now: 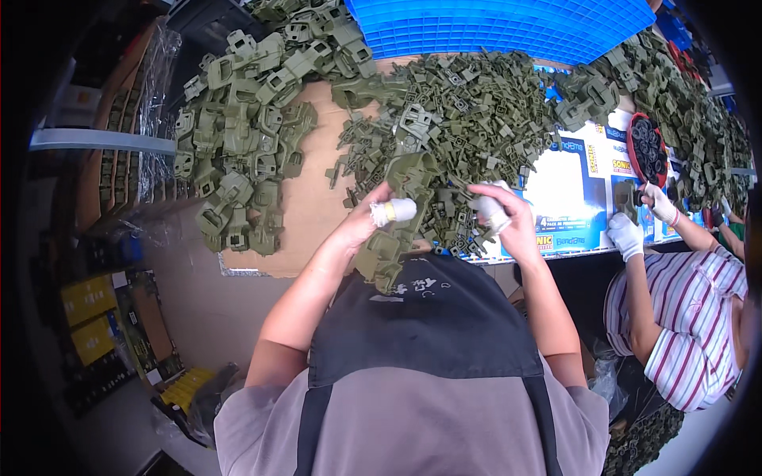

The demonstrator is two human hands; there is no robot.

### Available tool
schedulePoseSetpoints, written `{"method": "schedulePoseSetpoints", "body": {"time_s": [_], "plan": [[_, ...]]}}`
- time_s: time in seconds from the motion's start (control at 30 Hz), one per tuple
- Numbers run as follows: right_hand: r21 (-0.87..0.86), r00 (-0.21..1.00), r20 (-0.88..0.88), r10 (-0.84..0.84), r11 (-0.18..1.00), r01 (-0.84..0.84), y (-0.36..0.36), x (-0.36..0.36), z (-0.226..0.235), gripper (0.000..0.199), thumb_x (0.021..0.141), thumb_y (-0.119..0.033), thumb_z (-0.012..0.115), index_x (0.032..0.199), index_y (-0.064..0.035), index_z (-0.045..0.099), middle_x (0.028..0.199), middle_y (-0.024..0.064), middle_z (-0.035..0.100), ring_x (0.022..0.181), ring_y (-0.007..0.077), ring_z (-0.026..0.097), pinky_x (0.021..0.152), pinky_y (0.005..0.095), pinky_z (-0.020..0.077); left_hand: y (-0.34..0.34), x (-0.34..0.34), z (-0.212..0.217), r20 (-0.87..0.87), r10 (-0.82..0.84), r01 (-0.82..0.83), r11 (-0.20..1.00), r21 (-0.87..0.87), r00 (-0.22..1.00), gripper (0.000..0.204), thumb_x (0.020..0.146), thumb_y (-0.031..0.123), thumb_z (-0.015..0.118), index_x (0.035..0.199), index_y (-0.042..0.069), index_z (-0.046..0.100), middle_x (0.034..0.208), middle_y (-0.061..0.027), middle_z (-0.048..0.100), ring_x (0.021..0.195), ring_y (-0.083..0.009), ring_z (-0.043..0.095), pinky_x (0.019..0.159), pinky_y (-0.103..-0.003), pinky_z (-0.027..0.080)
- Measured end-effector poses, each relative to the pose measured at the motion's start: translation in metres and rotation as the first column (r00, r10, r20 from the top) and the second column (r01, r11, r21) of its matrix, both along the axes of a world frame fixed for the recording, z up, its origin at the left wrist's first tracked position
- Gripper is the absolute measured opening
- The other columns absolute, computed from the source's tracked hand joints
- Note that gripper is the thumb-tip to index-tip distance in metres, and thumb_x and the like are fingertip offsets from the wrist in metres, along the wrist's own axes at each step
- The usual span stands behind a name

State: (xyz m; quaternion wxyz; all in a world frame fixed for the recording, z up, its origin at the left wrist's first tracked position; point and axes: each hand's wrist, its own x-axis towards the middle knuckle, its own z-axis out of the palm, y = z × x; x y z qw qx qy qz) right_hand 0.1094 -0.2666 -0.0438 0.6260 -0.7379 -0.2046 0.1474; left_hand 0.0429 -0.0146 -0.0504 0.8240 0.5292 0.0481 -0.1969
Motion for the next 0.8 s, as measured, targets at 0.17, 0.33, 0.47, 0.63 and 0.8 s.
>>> {"method": "schedulePoseSetpoints", "body": {"time_s": [0.17,0.33,0.47,0.63,0.8], "plan": [[-0.339,0.974,0.173,0.143,0.938,-0.077,0.013,0.001,0.013,0.026,0.076,-0.008,0.067,0.102,-0.0083,0.064,0.085,0.0093,0.061,0.072,0.0182,0.058,0.065,0.029,0.0469,-0.001,0.002,0.003,-0.086,-0.059,0.072,0.984,0.164,0.995,0.087,0.07,0.046,0.069,0.136,0.003,0.032,0.129,-0.0082,0.046,0.115,-0.0155,0.047,0.097,-0.029,0.037],[-0.3,0.954,0.257,0.152,0.951,-0.071,0.016,-0.002,0.022,0.021,0.077,-0.011,0.065,0.098,-0.0082,0.064,0.086,0.0137,0.062,0.078,0.0277,0.061,0.071,0.0365,0.0481,0.002,0.002,0.014,-0.078,-0.093,0.104,0.985,0.141,0.993,0.073,0.077,0.033,0.065,0.135,0.001,0.033,0.128,-0.0081,0.048,0.114,-0.0158,0.048,0.096,-0.03,0.038],[-0.317,0.931,0.313,0.187,0.945,-0.083,0.024,-0.002,0.017,0.024,0.074,-0.008,0.067,0.098,-0.0072,0.064,0.087,0.0124,0.061,0.08,0.0283,0.06,0.071,0.0347,0.048,0.007,0.0,-0.004,-0.137,-0.125,0.147,0.975,0.165,0.983,0.069,0.078,0.028,0.064,0.135,0.002,0.033,0.125,-0.0071,0.05,0.111,-0.0149,0.05,0.093,-0.028,0.04],[-0.371,0.918,0.32,0.233,0.923,-0.104,0.029,-0.006,0.016,0.026,0.075,-0.008,0.063,0.101,-0.011,0.062,0.086,0.0126,0.061,0.083,0.0323,0.06,0.071,0.0393,0.0494,0.003,-0.002,0.013,-0.14,-0.137,0.16,0.972,0.171,0.981,0.066,0.078,0.026,0.063,0.134,0.004,0.036,0.118,-0.0051,0.053,0.103,-0.0121,0.052,0.088,-0.026,0.042],[-0.395,0.895,0.341,0.287,0.908,-0.14,0.033,-0.006,0.015,0.023,0.076,-0.007,0.064,0.1,-0.0092,0.062,0.086,0.0126,0.061,0.077,0.0308,0.06,0.067,0.0382,0.0493,0.001,-0.003,0.019,-0.092,-0.15,0.161,0.978,0.132,0.984,0.065,0.078,0.025,0.065,0.133,0.004,0.038,0.113,-0.0034,0.055,0.096,-0.0107,0.053,0.085,-0.025,0.042]]}}
